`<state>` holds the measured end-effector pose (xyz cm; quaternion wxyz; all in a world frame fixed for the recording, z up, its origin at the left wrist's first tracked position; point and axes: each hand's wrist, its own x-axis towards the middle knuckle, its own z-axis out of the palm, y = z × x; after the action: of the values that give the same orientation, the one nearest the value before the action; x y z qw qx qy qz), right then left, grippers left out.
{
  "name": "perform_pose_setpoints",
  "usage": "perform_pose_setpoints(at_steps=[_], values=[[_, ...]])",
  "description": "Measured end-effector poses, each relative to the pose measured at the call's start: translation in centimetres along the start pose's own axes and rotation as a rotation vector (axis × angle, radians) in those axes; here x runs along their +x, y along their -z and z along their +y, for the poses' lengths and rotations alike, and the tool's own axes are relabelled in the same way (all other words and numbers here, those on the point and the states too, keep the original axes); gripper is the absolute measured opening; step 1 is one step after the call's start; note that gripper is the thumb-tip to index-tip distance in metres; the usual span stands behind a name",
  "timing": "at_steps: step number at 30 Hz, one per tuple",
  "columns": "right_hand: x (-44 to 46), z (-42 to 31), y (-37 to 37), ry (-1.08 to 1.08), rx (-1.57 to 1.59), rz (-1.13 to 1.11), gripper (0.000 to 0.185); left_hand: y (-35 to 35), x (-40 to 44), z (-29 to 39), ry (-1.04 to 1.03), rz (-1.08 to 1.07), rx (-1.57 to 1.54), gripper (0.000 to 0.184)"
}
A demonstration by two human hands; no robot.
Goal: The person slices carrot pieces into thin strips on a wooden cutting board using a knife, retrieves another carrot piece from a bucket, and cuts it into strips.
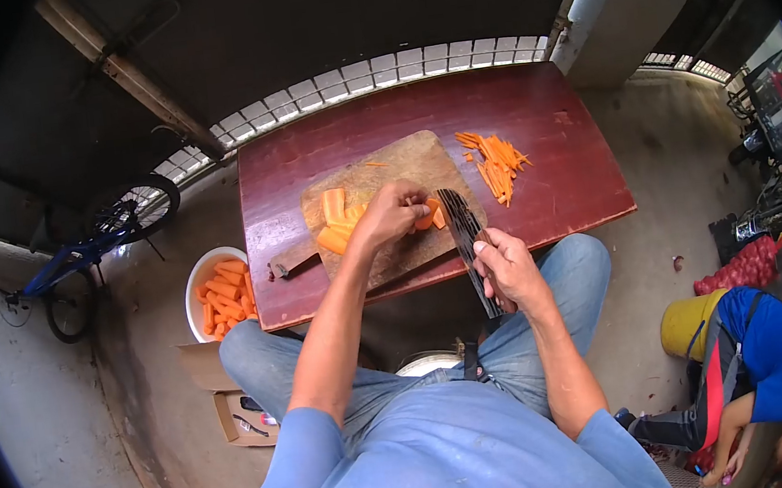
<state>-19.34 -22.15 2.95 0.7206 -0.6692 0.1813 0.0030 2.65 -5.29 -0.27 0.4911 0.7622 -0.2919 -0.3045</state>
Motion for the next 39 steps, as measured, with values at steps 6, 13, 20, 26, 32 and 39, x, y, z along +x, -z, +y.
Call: perform_pose_setpoints(at_steps=[6, 13, 20, 26, 32, 39], values=[[0.1, 0.4, 0.3, -0.019, -0.005, 0.009, 0.024, -0.1, 0.4, 4.8, -0.267, -0.201, 0.772, 0.033], [0.0, -0.1, -0.1, -0.004, -0.033, 0.021, 0.025, -2.2, -3.3, 0.7, -0.375, 0.302, 0.533, 0.050], [0.3, -2.0, -0.4, -0.015, -0.144, -0.032, 0.027, -3.1, -4.0, -1.4, -0.422, 0.345, 0.577, 0.064], [0.9, -1.9, -0.1, -0.008, -0.199, -0.051, 0.026, -3.1, -3.5, -1.5, -0.387, 0.343, 0.472, 0.069], [1.1, -2.3, -0.2, -0.008, -0.223, -0.076, 0.026, -3.1, -2.8, -2.2, -0.405, 0.344, 0.421, 0.071], [0.9, -2.5, 0.0, -0.050, -0.092, -0.127, 0.029, -3.0, -3.5, -2.0, -0.447, 0.368, 0.375, 0.069]])
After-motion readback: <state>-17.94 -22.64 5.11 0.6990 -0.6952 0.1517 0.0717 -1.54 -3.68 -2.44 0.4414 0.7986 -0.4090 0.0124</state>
